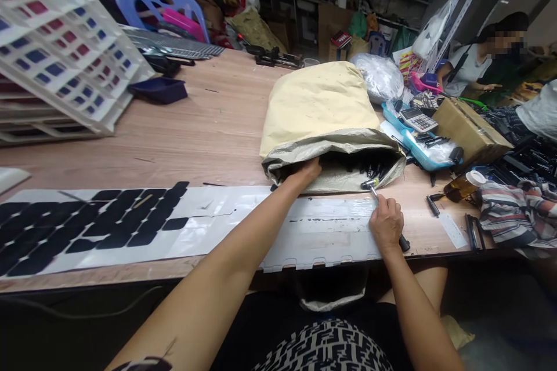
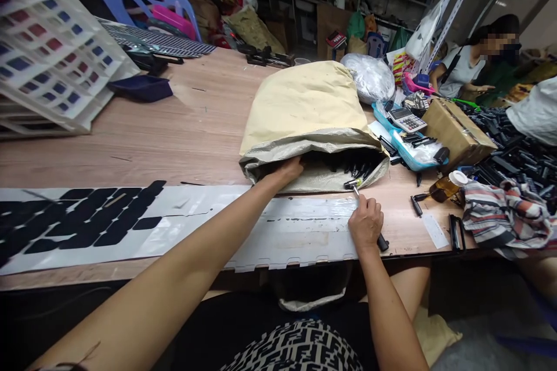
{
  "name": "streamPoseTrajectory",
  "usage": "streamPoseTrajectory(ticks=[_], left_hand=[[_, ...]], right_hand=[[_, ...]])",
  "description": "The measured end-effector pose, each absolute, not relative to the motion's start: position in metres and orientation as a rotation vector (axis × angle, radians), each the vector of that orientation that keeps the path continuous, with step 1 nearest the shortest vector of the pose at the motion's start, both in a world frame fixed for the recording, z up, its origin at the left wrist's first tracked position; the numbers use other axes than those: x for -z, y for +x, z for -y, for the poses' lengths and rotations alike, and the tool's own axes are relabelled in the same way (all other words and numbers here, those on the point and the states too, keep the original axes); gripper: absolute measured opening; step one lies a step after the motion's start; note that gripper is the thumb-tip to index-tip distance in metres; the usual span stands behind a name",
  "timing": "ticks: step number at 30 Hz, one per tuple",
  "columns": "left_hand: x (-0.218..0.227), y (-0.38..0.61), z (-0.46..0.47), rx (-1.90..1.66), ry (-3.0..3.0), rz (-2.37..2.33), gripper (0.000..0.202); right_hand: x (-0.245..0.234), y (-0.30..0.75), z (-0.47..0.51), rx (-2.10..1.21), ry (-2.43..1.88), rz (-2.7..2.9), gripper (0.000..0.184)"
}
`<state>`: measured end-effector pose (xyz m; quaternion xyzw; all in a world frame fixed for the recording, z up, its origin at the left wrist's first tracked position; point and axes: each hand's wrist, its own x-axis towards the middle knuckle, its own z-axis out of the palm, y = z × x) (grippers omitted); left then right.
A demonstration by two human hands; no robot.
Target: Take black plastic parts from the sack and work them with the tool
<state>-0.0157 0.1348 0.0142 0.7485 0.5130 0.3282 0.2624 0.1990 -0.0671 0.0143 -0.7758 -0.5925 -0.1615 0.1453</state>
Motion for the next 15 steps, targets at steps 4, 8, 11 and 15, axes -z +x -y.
streamPoseTrajectory(ticks=[4,8,11,15], left_hand=[[-0.018,-0.008,-0.084,-0.837,2.211,-1.29,0.042],[-0.011,0.007,-0.026,-0.823,2.242,-1.083,0.043],[-0.003,0.011,-0.008,-0.849,2.119,-1.099,0.044],[0.002,0.005,-0.009,-0.882,2.056,-1.107,0.044]], right_hand=[[-0.013,0.2,0.067,0.467,-2.23,1.712,0.037],[-0.012,0.2,0.066,0.464,-2.244,1.702,0.037],[-0.013,0.2,0.067,0.464,-2.251,1.698,0.036],[-0.012,0.2,0.067,0.47,-2.253,1.691,0.035]])
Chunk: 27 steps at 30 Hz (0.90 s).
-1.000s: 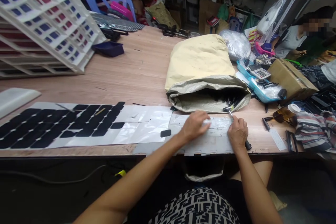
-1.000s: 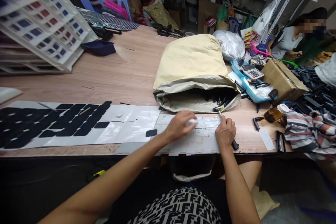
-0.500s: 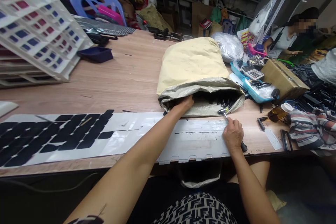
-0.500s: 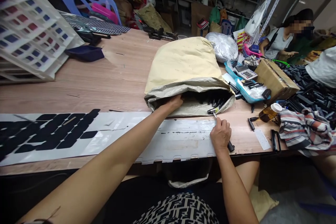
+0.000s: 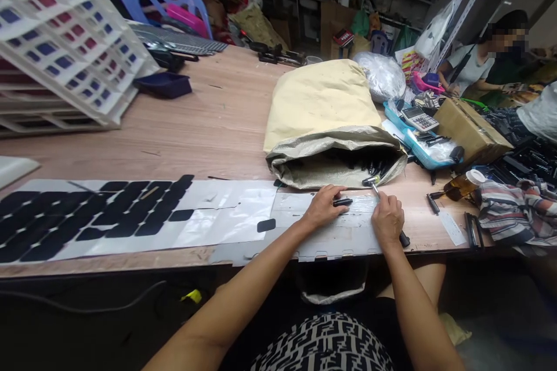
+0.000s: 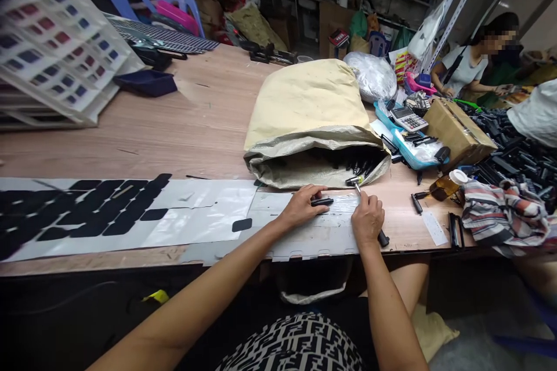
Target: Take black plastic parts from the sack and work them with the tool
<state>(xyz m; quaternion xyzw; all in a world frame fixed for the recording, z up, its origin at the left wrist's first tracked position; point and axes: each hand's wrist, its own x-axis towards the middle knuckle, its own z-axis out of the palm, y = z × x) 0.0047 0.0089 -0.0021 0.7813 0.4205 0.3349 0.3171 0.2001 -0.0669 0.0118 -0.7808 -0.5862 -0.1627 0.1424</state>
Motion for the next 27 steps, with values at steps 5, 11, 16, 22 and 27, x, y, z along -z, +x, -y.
streamPoseTrajectory(ticks=[5,11,16,22,27], left_hand=[[0.003,0.0,-0.012,-0.889,2.052,-1.064,0.015],[0.008,0.003,-0.016,-0.88,2.028,-1.052,0.015],[0.009,0.004,-0.017,-0.902,2.05,-1.06,0.015],[0.01,0.004,-0.016,-0.921,2.044,-1.058,0.014],[0.011,0.005,-0.018,-0.897,2.051,-1.082,0.018]], right_hand=[[-0.013,0.203,0.065,0.44,-2.215,1.672,0.036],[-0.025,0.212,0.074,0.035,-1.983,1.517,0.037],[-0.039,0.2,0.101,-0.325,-1.758,1.463,0.035],[-0.046,0.181,0.119,-0.393,-1.678,1.512,0.033],[-0.043,0.179,0.119,-0.38,-1.685,1.558,0.03]])
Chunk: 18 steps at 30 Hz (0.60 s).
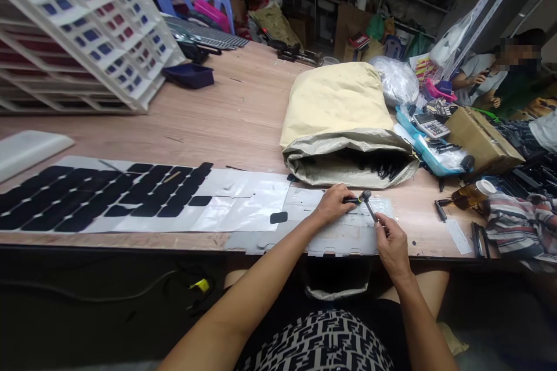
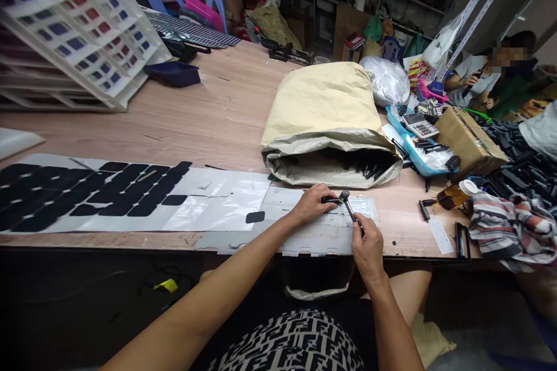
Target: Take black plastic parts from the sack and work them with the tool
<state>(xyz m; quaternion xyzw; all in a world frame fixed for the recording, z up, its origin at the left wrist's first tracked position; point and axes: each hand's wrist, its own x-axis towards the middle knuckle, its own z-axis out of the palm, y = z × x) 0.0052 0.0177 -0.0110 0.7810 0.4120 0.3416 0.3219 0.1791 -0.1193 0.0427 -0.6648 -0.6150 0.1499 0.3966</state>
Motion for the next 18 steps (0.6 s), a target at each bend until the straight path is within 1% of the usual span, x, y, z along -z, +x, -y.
streamPoseTrajectory(ticks=[4,9,12,15,18], left_hand=[[0.009,0.006,-0.017,-0.91,2.053,-1.084,0.019],[0.004,0.004,-0.014,-0.935,1.964,-1.119,0.05],[0.002,0.004,-0.013,-0.911,1.937,-1.131,0.057],[0.001,0.003,-0.015,-0.887,1.998,-1.116,0.048],[0.0,0.003,-0.016,-0.859,2.059,-1.106,0.027]], right_hand=[[-0.047,0.172,0.119,-0.364,-1.665,1.558,0.031],[-0.045,0.161,0.118,-0.374,-1.635,1.646,0.03],[-0.044,0.165,0.111,-0.343,-1.673,1.617,0.03],[-0.045,0.179,0.094,-0.194,-1.735,1.563,0.033],[-0.042,0.196,0.07,0.021,-1.871,1.53,0.037]])
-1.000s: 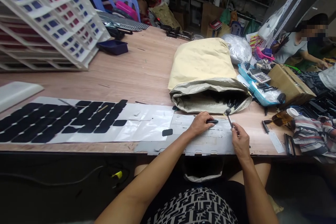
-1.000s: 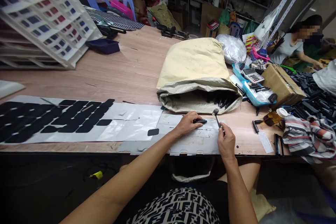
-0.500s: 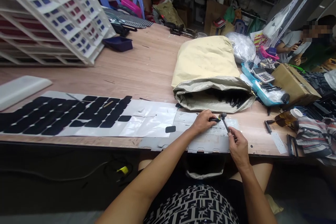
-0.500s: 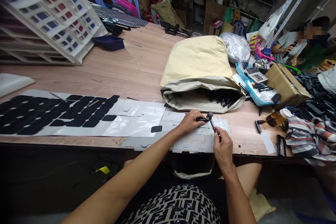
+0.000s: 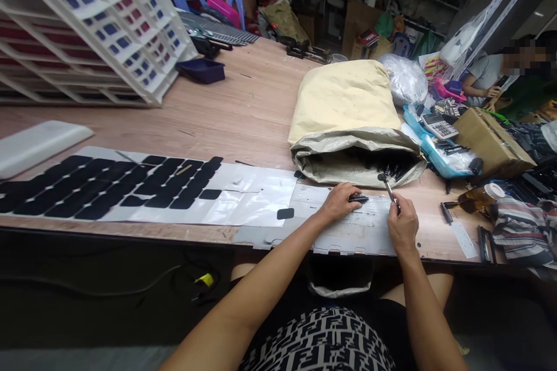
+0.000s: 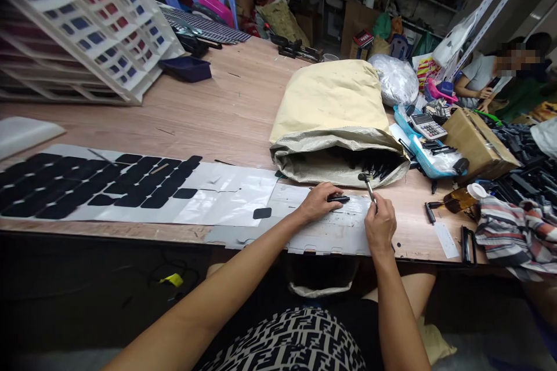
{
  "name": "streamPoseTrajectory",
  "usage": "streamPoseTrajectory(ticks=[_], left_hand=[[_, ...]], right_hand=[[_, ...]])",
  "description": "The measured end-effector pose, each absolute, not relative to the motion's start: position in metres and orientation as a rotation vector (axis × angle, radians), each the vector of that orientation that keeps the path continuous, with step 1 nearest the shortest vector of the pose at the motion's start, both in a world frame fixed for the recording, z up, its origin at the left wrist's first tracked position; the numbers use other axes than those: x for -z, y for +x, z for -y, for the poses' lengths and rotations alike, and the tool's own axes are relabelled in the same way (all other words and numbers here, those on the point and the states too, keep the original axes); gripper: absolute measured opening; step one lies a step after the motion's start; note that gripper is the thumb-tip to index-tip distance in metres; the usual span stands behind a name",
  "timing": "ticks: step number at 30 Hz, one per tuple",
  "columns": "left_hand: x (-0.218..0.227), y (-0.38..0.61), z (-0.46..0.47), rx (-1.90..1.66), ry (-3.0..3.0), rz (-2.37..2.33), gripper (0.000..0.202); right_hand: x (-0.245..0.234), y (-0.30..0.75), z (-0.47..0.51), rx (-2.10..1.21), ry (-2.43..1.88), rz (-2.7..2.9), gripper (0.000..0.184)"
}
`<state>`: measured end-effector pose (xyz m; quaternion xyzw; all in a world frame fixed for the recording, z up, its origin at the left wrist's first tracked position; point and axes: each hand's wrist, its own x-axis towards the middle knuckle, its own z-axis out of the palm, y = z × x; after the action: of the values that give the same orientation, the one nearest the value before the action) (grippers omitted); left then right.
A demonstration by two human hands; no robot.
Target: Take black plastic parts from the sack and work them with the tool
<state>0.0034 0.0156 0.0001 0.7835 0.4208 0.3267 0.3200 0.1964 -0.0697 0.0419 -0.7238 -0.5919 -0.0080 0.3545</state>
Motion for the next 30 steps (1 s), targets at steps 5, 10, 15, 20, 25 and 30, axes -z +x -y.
streamPoseTrajectory(ticks=[5,10,15,20,25,30], left_hand=[[0.003,0.004,-0.016,-0.858,2.075,-1.087,0.015],[-0.006,-0.001,-0.012,-0.847,2.08,-1.029,0.017],[-0.035,-0.018,0.024,-0.746,2.172,-0.769,0.017],[-0.032,-0.029,0.088,-0.585,2.28,-0.629,0.026],[-0.025,-0.029,0.095,-0.576,2.314,-0.654,0.034],[-0.046,-0.036,0.0,-0.763,2.212,-1.227,0.023]], right_hand=[[-0.022,0.211,0.046,0.243,-2.125,1.572,0.041],[-0.012,0.203,0.05,0.46,-2.18,1.65,0.04],[-0.012,0.202,0.052,0.49,-2.207,1.68,0.038],[-0.009,0.203,0.051,0.516,-2.193,1.679,0.038],[-0.009,0.202,0.051,0.507,-2.2,1.696,0.038],[-0.011,0.2,0.051,0.508,-2.221,1.688,0.038]])
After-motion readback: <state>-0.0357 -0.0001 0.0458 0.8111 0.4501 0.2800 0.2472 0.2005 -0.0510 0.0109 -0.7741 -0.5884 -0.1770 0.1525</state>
